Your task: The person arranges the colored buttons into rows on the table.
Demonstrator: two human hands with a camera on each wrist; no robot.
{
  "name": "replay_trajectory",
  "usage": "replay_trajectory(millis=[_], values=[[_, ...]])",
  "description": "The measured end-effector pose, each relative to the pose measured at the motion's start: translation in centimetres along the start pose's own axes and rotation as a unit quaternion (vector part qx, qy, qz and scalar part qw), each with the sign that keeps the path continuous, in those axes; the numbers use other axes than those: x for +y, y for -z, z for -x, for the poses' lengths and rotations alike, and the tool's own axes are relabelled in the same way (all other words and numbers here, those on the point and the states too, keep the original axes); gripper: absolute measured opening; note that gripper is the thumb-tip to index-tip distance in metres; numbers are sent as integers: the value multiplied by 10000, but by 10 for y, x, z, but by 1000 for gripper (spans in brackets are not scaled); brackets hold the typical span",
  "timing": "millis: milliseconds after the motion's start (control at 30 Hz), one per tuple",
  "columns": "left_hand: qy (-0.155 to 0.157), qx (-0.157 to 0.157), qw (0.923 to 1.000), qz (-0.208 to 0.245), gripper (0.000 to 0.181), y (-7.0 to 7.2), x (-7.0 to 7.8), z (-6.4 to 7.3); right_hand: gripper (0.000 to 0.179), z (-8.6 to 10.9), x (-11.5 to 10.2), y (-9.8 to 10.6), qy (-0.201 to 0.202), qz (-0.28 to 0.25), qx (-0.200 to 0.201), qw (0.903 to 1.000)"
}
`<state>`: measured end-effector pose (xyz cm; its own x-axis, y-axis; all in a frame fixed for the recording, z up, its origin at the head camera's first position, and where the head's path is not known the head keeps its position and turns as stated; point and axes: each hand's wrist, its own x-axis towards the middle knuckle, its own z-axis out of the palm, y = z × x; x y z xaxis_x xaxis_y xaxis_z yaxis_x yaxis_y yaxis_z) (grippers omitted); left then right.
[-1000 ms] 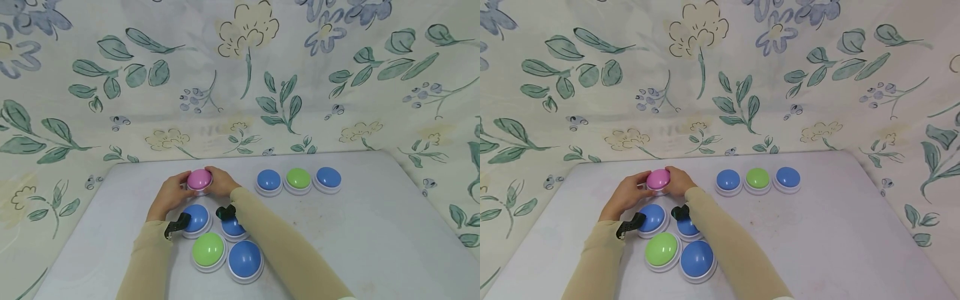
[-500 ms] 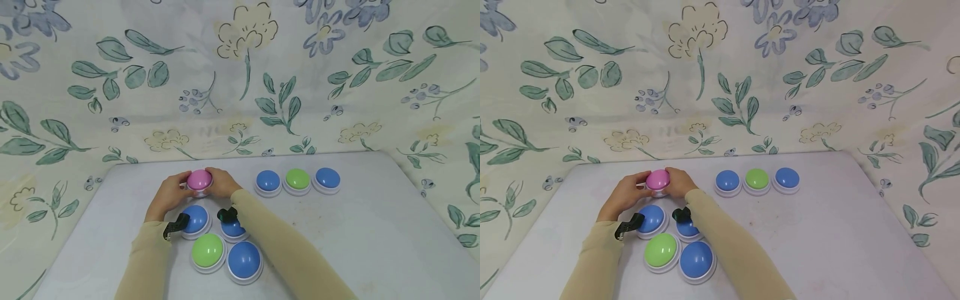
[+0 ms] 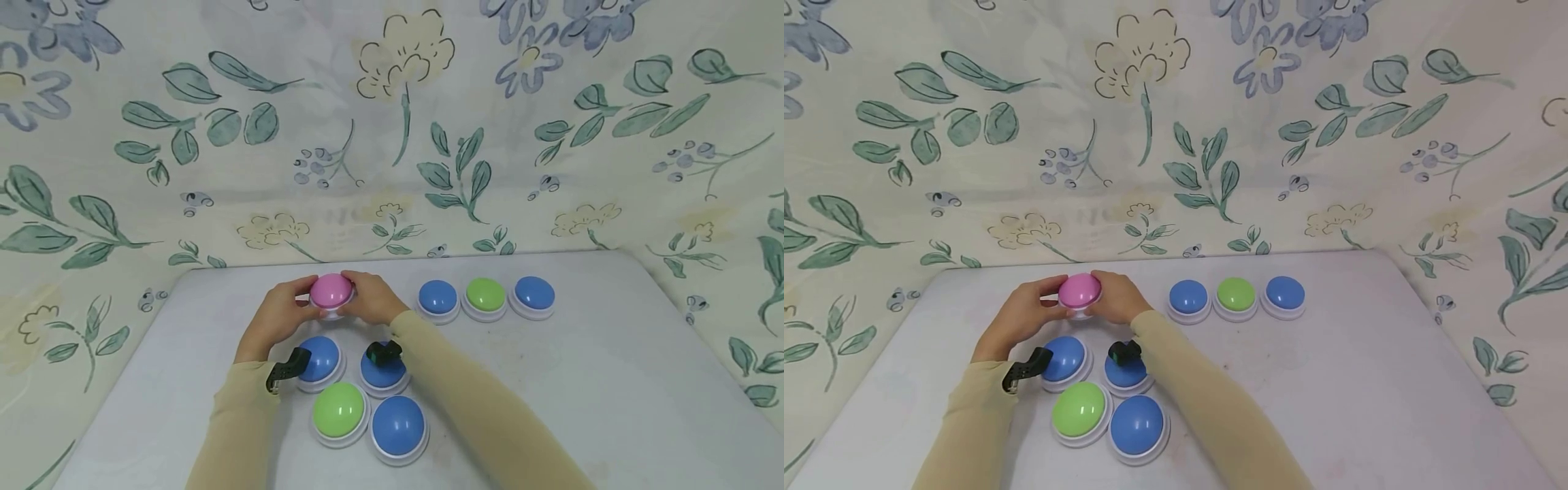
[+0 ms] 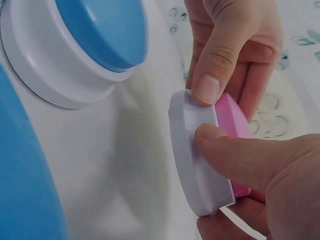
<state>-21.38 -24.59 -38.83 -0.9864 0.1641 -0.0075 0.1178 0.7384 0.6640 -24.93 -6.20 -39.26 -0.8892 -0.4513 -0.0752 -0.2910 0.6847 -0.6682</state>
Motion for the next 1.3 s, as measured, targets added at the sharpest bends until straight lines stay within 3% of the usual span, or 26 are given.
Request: replay_trajectory(millis=[400,1300], values=[[-90,75,9999,43,70,5,18,6,75,17,-2,14,229,-114,169,9995],[-342,44,9993,137,69,-9,44,7,72,47,14,29,626,-158,543,9964]])
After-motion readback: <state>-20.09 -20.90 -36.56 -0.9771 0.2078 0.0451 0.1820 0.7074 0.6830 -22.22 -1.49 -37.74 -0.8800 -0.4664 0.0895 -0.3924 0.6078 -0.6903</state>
